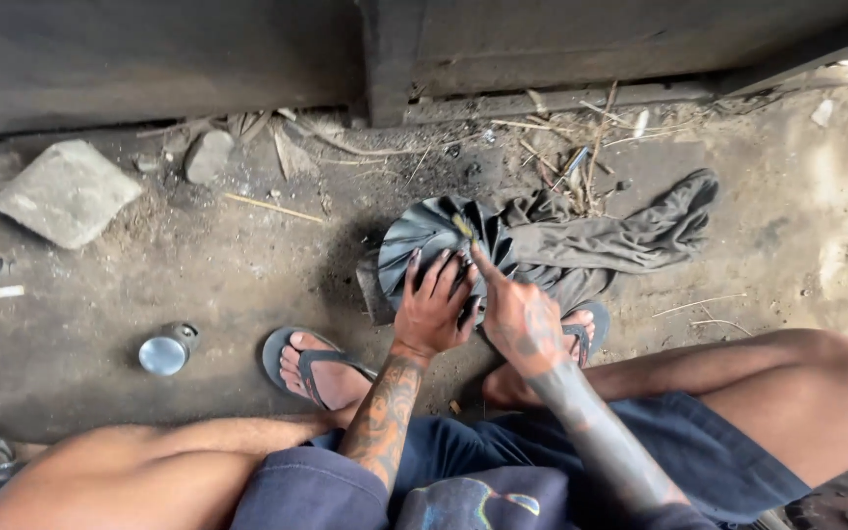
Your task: Cleaning a motorcycle cooling fan by brushing away dirt and debris from the fins.
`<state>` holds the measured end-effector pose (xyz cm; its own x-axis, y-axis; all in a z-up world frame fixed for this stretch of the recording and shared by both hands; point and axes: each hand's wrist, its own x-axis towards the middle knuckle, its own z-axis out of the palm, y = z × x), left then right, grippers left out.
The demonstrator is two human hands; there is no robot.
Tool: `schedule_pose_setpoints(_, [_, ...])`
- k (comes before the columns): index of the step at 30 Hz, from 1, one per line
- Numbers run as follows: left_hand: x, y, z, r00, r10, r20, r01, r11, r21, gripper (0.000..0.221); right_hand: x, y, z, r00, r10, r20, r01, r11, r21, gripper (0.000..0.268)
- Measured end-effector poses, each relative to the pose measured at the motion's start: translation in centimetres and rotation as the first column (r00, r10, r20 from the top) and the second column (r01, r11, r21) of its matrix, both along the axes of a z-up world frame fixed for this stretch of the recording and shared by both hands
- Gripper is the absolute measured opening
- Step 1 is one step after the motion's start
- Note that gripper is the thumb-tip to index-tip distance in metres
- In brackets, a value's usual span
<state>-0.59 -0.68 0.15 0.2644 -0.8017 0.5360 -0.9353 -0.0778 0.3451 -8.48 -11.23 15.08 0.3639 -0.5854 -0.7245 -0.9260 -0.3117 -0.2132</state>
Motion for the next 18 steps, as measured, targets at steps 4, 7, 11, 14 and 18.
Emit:
schedule_pose_setpoints(4, [0.1, 0.0, -0.5, 1.0, -0.02, -0.018, 0.02, 1.0, 0.002, 0.04, 2.6, -1.3, -3.8, 0.993, 0.03, 0.112, -0.021, 0.997, -0.08, 0.054])
schedule_pose_setpoints(7, [-0.3, 0.3, -0.4, 1.0, -0.016, -0.021, 0.016, 1.0, 0.01, 0.042, 3.1, -1.2, -1.7, 0.994, 0.024, 0.103, -0.017, 0.997, -0.069, 0.054])
schedule_pose_setpoints(11, [-0.3, -0.2, 0.0, 1.0, 0.005, 0.004, -0.005, 1.0, -0.002, 0.038, 0.4, -1.0, 0.5, 0.999, -0.025, -0.026, 0.025, 1.0, -0.015, 0.052])
schedule_pose_setpoints(14, [-0.2, 0.1, -0.8, 1.0, -0.012, -0.015, 0.012, 1.0, 0.008, 0.041, 2.8, -2.2, -0.4, 0.992, -0.002, 0.123, 0.004, 1.0, -0.01, 0.053])
schedule_pose_setpoints(18, [-0.2, -0.1, 0.6, 0.999, 0.015, -0.028, -0.015, 1.0, 0.004, 0.038, 2.8, -3.0, -2.8, 0.982, -0.045, 0.184, 0.049, 0.999, -0.019, 0.054])
